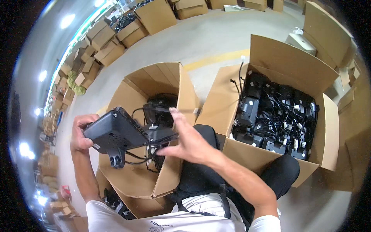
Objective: The person sits on the floor between two large cardboard boxes filled with black electronic devices. They repeatedly pick up a device from the right box, inspect it by turning it over in their hands, and place it into the left box. The process is continuous and repetitive throughout the clip.
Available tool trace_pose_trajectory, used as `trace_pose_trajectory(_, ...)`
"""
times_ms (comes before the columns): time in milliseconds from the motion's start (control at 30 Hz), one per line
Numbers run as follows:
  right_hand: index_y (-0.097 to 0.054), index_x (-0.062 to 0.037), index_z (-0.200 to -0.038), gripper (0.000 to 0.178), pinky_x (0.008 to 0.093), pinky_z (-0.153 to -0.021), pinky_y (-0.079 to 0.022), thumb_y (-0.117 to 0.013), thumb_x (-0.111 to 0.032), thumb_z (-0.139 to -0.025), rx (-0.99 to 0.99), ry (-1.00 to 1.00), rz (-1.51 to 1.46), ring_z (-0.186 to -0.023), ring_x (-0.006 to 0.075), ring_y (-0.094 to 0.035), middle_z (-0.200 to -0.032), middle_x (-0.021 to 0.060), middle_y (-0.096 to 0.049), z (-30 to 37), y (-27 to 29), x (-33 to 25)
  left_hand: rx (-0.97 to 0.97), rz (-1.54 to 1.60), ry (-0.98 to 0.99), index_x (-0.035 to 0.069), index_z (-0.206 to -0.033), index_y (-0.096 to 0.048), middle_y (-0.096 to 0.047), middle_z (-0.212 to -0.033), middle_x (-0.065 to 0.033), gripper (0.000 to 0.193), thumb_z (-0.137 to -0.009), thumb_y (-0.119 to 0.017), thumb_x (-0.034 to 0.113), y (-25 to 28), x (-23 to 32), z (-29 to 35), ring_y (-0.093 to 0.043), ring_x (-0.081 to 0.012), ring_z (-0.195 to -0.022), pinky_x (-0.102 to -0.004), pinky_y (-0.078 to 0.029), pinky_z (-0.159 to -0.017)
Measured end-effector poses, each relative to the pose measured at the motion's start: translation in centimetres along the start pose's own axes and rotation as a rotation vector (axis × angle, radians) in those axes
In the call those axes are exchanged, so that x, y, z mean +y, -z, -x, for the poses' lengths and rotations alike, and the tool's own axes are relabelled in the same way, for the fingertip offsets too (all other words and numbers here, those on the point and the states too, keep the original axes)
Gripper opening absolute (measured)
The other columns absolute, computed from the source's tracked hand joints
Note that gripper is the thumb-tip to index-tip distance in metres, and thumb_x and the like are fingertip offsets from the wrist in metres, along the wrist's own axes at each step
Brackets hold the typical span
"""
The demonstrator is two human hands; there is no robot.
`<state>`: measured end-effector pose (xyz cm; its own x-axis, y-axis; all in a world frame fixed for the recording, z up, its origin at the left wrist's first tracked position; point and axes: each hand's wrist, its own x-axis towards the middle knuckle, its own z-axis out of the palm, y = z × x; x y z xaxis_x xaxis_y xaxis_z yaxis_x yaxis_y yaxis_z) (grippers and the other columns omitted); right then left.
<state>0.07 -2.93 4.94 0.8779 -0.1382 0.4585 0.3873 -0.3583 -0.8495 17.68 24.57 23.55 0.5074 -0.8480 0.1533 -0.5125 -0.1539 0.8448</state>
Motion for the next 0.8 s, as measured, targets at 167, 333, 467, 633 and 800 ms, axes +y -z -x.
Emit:
trace_pose_trajectory(167, -0.064, -0.0007, -0.124, 0.048, 0.0323, -0.092, -0.054, -0.077, 0.0, -0.079, 0.196, 0.034, -0.243, -0.102, 0.0221, -0.068, -0.118, 0.0151, -0.068, 1.8, -2.3, -1.1, -0.013, 0.246, 0.013, -0.005, -0.087, -0.068, -0.066, -0.08, -0.008, 0.056, -0.06, -0.088, 0.04, -5.2, 0.0, -2.4, -0.06, -0.0135, -0.07, -0.0269, -0.045, -0.062)
trace_pose_trajectory(333, -0.064, 0.0024, -0.113, 0.027, 0.0251, -0.072, -0.053, -0.071, -0.019, -0.098, 0.371, -0.391, -0.605, -0.083, 0.0086, -0.064, -0.095, 0.0043, -0.07, 3.6, -1.1, 1.5, -0.081, 0.251, 0.252, -0.002, -0.097, -0.068, -0.068, -0.084, -0.0019, 0.057, -0.062, -0.088, 0.038, -7.9, -1.2, -4.0, -0.06, -0.0071, -0.069, -0.0202, -0.047, -0.064)
trace_pose_trajectory(467, -0.06, 0.0014, -0.113, 0.035, 0.0225, -0.07, -0.05, -0.074, -0.027, -0.097, 0.471, -0.396, -0.671, -0.078, 0.0065, -0.06, -0.09, 0.0013, -0.067, 5.2, 2.9, 1.2, -0.112, 0.308, 0.343, -0.004, -0.105, -0.07, -0.07, -0.088, -0.0002, 0.06, -0.062, -0.088, 0.033, -8.9, -3.7, -3.7, -0.062, -0.0056, -0.073, -0.0185, -0.05, -0.067)
trace_pose_trajectory(633, -0.051, 0.0048, -0.122, 0.052, 0.0233, -0.077, -0.053, -0.083, -0.017, -0.087, 0.574, -0.339, -0.54, -0.086, 0.0098, -0.065, -0.094, 0.007, -0.07, 5.4, 5.7, 0.8, -0.012, 0.384, 0.292, -0.006, -0.128, -0.062, -0.071, -0.092, -0.0019, 0.077, -0.063, -0.089, 0.025, -10.9, -4.6, -3.7, -0.067, -0.0112, -0.085, -0.0244, -0.054, -0.082)
trace_pose_trajectory(800, -0.065, 0.0036, -0.107, 0.038, 0.0274, -0.077, -0.053, -0.085, -0.019, -0.085, 0.02, -0.435, -0.192, -0.087, 0.0131, -0.066, -0.092, 0.0087, -0.072, 3.2, 9.0, -2.5, -0.359, 0.285, 0.307, -0.005, -0.147, -0.047, -0.07, -0.111, -0.0087, 0.094, -0.067, -0.089, 0.022, -11.5, -0.4, -3.7, -0.066, -0.0132, -0.096, -0.0265, -0.05, -0.092)
